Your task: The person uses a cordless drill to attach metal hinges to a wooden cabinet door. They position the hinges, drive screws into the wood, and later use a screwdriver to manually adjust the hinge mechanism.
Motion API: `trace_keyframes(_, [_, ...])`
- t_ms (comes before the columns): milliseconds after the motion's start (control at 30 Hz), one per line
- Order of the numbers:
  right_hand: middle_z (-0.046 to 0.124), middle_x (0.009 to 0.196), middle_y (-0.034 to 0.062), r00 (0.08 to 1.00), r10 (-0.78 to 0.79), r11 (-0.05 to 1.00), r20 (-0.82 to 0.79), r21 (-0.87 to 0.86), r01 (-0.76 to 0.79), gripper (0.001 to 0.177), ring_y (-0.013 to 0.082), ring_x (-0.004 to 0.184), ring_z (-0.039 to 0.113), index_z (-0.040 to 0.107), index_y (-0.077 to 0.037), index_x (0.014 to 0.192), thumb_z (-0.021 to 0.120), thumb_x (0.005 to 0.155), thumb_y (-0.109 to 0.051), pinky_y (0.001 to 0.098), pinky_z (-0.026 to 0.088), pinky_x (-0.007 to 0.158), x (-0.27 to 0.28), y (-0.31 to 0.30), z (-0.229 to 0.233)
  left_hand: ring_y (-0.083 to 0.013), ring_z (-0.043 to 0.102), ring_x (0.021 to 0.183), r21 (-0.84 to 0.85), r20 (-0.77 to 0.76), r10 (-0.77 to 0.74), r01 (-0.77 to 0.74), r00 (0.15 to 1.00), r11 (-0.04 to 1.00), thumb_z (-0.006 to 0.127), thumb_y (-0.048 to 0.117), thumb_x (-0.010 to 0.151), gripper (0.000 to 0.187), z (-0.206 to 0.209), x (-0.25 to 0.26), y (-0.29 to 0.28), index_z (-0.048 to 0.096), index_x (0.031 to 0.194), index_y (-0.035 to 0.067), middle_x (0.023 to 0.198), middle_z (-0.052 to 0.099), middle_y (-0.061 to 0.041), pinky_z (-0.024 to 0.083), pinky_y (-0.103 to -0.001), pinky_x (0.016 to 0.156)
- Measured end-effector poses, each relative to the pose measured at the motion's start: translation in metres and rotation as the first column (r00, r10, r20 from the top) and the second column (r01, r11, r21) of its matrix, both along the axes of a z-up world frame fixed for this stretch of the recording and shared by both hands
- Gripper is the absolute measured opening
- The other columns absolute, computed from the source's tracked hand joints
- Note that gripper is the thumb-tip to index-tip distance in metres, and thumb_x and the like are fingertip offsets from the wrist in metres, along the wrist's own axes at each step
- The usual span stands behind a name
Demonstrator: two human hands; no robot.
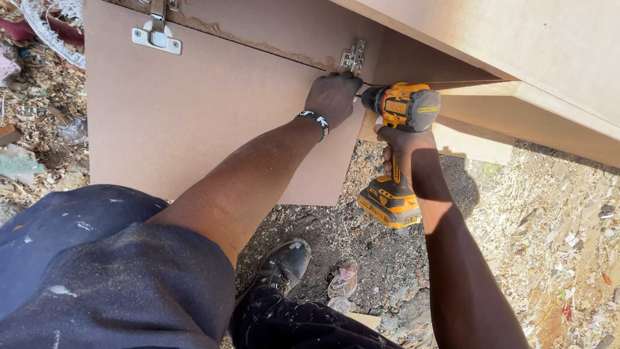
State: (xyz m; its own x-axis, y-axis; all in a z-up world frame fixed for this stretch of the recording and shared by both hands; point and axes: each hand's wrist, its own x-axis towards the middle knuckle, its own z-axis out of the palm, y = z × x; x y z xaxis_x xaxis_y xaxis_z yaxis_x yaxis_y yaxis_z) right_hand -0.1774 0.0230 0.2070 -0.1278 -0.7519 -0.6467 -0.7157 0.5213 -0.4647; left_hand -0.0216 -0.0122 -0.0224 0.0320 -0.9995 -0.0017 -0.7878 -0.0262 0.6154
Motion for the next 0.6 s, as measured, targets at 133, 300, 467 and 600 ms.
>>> trace_keyframes(133, [0.065, 0.069, 0.0125, 0.999, -0.033, 0.999, 0.035, 0.009, 0.033, 0.03, 0.0224, 0.053, 0.071, 0.081, -0.001, 0.103, 0.089, 0.103, -0.03, 0.0401, 0.061, 0.052, -0.017, -0.008, -0.022, -0.0423, 0.085, 0.118, 0.008, -0.024, -0.013, 0.013, 1.0, 1.0, 0.081, 0.01, 0.093, 0.032, -0.003, 0.002, -0.002, 0.084, 0.123, 0.02, 0.13, 0.084, -0.007, 0.071, -0.053, 0.095])
trace_keyframes(300, [0.063, 0.066, 0.0096, 0.997, -0.053, 0.997, 0.056, 0.051, 0.051, 0.029, 0.0225, 0.048, 0.069, 0.077, -0.007, 0.095, 0.091, 0.099, -0.032, 0.0405, 0.06, 0.048, -0.027, -0.012, -0.033, -0.0413, 0.085, 0.119, 0.021, -0.017, -0.026, 0.027, 1.0, 0.999, 0.081, 0.012, 0.094, 0.031, -0.004, 0.003, -0.003, 0.083, 0.123, 0.021, 0.131, 0.084, -0.006, 0.071, -0.053, 0.095])
trace_keyframes(467, [0.063, 0.066, 0.0116, 0.999, -0.007, 0.999, 0.033, 0.036, 0.006, 0.032, 0.0242, 0.049, 0.068, 0.074, -0.004, 0.094, 0.089, 0.103, -0.031, 0.042, 0.058, 0.05, -0.025, -0.011, -0.024, -0.0429, 0.085, 0.119, 0.026, -0.03, -0.034, 0.035, 0.999, 0.999, 0.079, 0.009, 0.096, 0.034, -0.002, 0.004, -0.004, 0.085, 0.127, 0.022, 0.13, 0.085, -0.007, 0.072, -0.054, 0.096])
trace_keyframes(600, [0.065, 0.065, 0.0124, 0.999, -0.031, 0.999, 0.038, 0.031, 0.03, 0.029, 0.0248, 0.048, 0.07, 0.075, -0.005, 0.092, 0.09, 0.102, -0.028, 0.0421, 0.06, 0.049, -0.018, -0.011, -0.025, -0.0433, 0.085, 0.119, 0.031, -0.032, -0.036, 0.037, 0.999, 0.999, 0.079, 0.008, 0.097, 0.033, 0.002, 0.005, -0.001, 0.085, 0.127, 0.021, 0.13, 0.085, -0.008, 0.072, -0.054, 0.097])
